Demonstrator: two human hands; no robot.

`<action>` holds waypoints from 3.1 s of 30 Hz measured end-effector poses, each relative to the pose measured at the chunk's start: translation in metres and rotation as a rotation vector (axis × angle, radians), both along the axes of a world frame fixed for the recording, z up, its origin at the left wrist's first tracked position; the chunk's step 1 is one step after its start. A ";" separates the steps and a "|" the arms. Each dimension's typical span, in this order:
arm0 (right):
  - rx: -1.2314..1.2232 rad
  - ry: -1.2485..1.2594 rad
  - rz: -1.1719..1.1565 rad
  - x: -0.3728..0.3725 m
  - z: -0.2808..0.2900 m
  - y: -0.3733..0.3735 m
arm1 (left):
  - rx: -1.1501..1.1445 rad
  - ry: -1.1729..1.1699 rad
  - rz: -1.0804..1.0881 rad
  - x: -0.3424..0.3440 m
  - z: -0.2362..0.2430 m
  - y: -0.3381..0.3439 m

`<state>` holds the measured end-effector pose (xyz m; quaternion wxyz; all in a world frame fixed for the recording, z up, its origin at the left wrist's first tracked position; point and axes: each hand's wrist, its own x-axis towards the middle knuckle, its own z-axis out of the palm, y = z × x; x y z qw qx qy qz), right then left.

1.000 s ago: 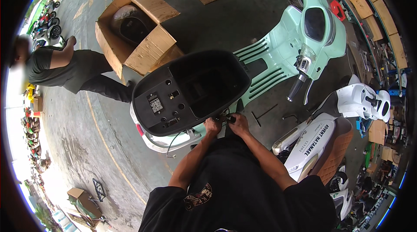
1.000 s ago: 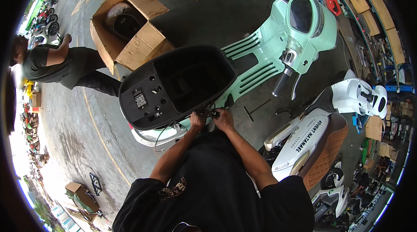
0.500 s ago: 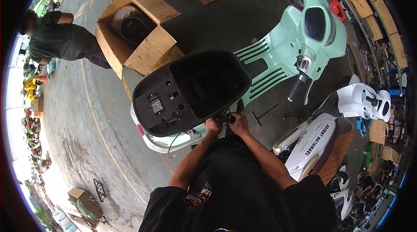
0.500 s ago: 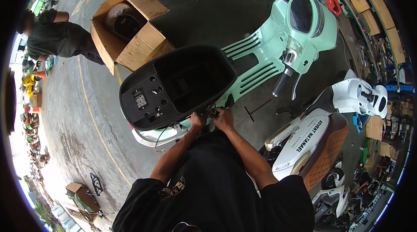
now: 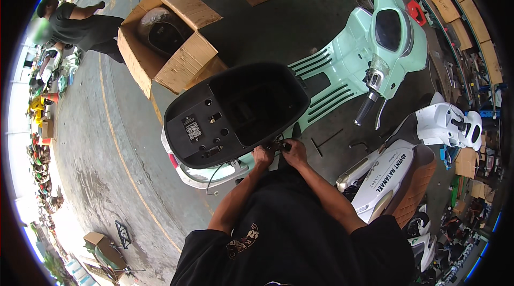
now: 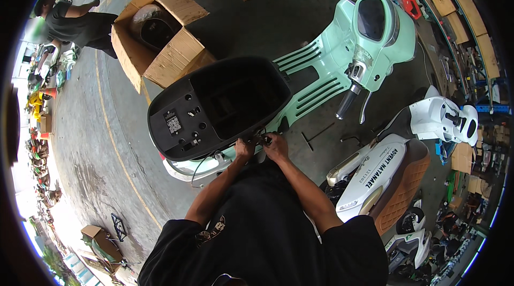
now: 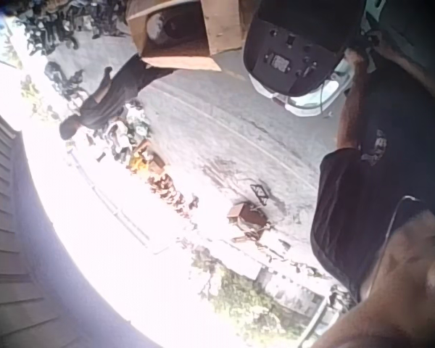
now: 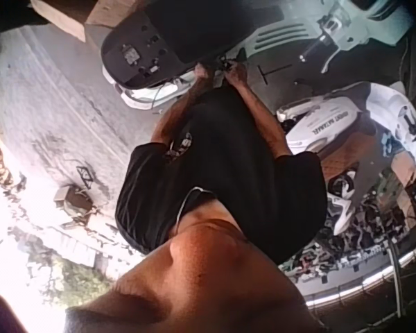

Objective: The person uses a screwdriver to tighten components on the base of a scooter seat bucket, then lifts the bucket and aligns it onto the body of a light green scooter before using a T-handle socket wrench to secure it.

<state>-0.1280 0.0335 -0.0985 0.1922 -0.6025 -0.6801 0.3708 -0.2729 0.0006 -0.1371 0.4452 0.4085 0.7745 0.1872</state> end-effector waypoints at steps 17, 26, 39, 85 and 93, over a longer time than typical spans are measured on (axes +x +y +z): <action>0.046 -0.057 0.022 0.000 -0.006 0.002 | -0.012 0.015 0.007 0.001 0.008 0.003; 0.018 -0.049 0.007 -0.001 -0.007 0.002 | -0.015 0.033 -0.004 0.001 0.002 0.002; 0.006 -0.029 0.023 0.000 -0.006 0.002 | -0.002 0.026 -0.008 0.001 -0.009 -0.001; 0.020 0.166 -0.007 -0.006 0.001 0.006 | 0.034 0.099 -0.004 0.002 -0.011 -0.005; 0.013 0.134 -0.038 -0.005 0.002 0.007 | -0.003 0.040 -0.008 0.000 -0.002 -0.001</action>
